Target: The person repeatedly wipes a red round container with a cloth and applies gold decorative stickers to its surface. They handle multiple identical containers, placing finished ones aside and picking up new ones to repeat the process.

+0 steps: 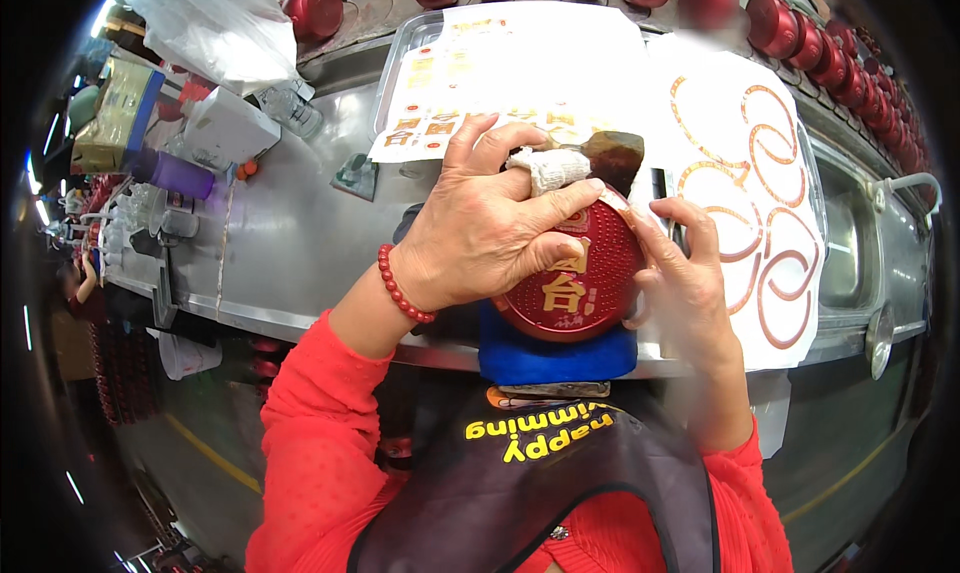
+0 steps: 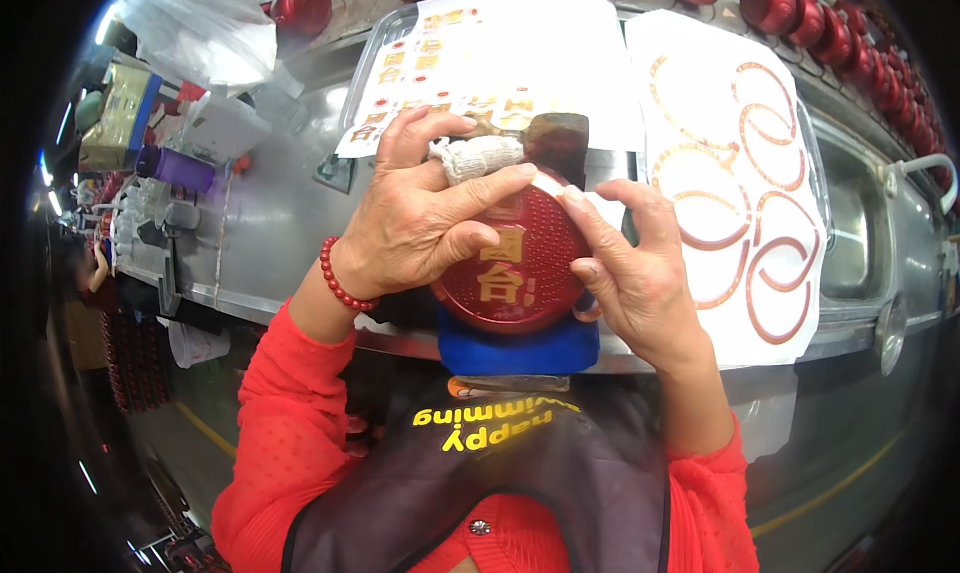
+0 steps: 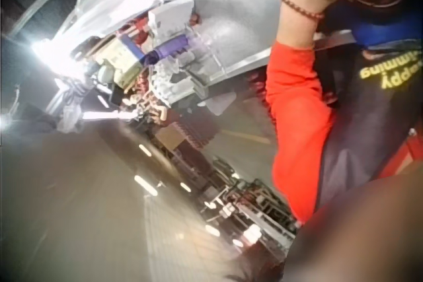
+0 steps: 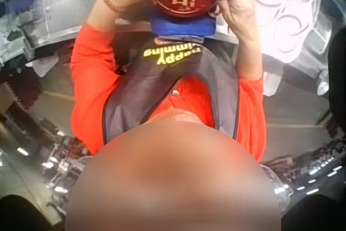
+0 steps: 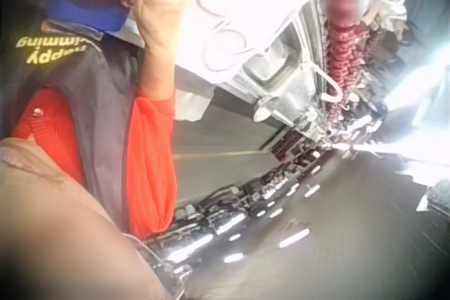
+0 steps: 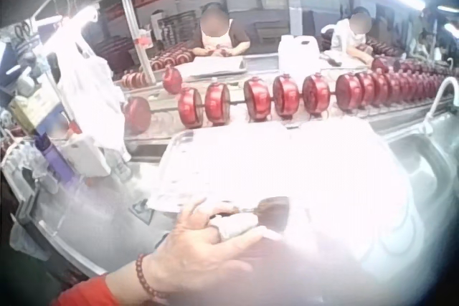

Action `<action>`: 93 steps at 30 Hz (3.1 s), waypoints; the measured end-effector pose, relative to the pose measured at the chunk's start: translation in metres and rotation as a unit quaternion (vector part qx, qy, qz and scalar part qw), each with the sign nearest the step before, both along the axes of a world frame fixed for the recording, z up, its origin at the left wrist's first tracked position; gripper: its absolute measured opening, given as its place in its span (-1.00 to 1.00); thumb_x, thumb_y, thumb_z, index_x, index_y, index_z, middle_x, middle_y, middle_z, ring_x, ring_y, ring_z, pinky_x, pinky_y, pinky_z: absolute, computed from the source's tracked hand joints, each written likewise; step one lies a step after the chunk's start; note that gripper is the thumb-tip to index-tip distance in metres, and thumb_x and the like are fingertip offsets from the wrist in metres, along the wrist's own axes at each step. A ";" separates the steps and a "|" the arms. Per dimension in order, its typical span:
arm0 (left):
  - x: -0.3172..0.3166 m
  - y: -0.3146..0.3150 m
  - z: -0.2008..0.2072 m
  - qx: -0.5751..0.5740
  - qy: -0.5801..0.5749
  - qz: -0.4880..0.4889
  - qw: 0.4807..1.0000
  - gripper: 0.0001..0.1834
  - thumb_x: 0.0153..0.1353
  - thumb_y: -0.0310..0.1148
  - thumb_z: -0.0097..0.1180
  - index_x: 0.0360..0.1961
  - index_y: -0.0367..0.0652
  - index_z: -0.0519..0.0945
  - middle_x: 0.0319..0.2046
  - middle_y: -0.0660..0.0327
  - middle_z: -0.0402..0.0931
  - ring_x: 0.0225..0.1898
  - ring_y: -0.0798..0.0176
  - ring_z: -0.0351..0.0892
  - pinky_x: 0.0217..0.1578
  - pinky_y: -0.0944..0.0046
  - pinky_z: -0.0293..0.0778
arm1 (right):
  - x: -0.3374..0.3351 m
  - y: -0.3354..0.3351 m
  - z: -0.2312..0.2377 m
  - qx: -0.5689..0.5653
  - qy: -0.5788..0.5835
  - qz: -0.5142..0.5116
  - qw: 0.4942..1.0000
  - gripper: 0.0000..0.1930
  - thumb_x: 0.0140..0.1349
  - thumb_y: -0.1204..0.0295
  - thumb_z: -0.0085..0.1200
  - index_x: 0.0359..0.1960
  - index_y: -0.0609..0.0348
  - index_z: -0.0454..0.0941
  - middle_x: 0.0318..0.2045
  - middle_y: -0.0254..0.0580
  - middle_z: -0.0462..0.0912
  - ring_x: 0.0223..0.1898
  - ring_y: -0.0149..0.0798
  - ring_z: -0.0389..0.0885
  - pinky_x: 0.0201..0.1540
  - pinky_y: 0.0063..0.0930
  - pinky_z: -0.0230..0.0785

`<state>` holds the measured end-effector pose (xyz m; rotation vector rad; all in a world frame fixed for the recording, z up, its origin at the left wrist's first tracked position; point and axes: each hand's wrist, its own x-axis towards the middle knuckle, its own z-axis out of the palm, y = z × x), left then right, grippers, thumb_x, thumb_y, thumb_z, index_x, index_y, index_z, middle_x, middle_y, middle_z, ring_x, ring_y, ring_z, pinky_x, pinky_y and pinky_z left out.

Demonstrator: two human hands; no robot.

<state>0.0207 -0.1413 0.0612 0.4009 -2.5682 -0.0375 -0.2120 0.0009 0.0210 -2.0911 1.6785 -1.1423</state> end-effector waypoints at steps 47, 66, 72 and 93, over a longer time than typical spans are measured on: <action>-0.036 0.032 0.015 -0.001 -0.109 -0.076 0.991 -0.31 0.34 0.30 0.00 0.16 -0.04 0.68 0.01 0.20 0.65 0.21 0.02 0.43 0.39 -0.14 0.10 | 0.018 0.065 0.000 0.082 -0.137 0.037 0.986 -0.78 0.05 0.49 0.40 -0.25 0.15 0.70 -0.01 0.00 0.47 0.08 0.07 0.47 0.17 -0.12 0.34; -0.027 0.025 0.015 -0.007 -0.112 -0.024 0.993 -0.31 0.35 0.27 0.05 0.23 -0.04 0.65 0.17 0.14 0.61 0.22 -0.04 0.41 0.40 -0.14 0.11 | 0.001 0.032 -0.018 -0.071 0.044 -0.035 0.996 -0.32 -0.01 0.73 0.12 0.24 -0.03 0.61 0.08 -0.03 0.48 0.12 0.03 0.49 0.12 -0.12 0.35; -0.026 0.026 0.014 -0.012 -0.113 -0.023 0.993 -0.32 0.36 0.26 0.05 0.22 -0.05 0.66 0.15 0.14 0.62 0.23 -0.03 0.41 0.41 -0.16 0.09 | 0.000 0.026 -0.018 -0.103 0.059 -0.046 0.992 -0.37 0.00 0.69 0.17 0.20 -0.05 0.65 0.08 -0.07 0.48 0.14 0.03 0.48 0.12 -0.11 0.34; -0.034 0.050 0.012 -0.030 -0.128 -0.076 0.988 -0.41 0.34 0.24 0.05 0.09 0.04 0.72 0.14 0.29 0.64 0.19 0.09 0.45 0.41 -0.17 0.06 | -0.015 0.033 -0.020 -0.094 -0.044 -0.050 0.993 -0.55 0.08 0.76 0.14 0.04 0.22 0.68 0.07 0.02 0.50 0.15 0.09 0.47 0.23 -0.09 0.34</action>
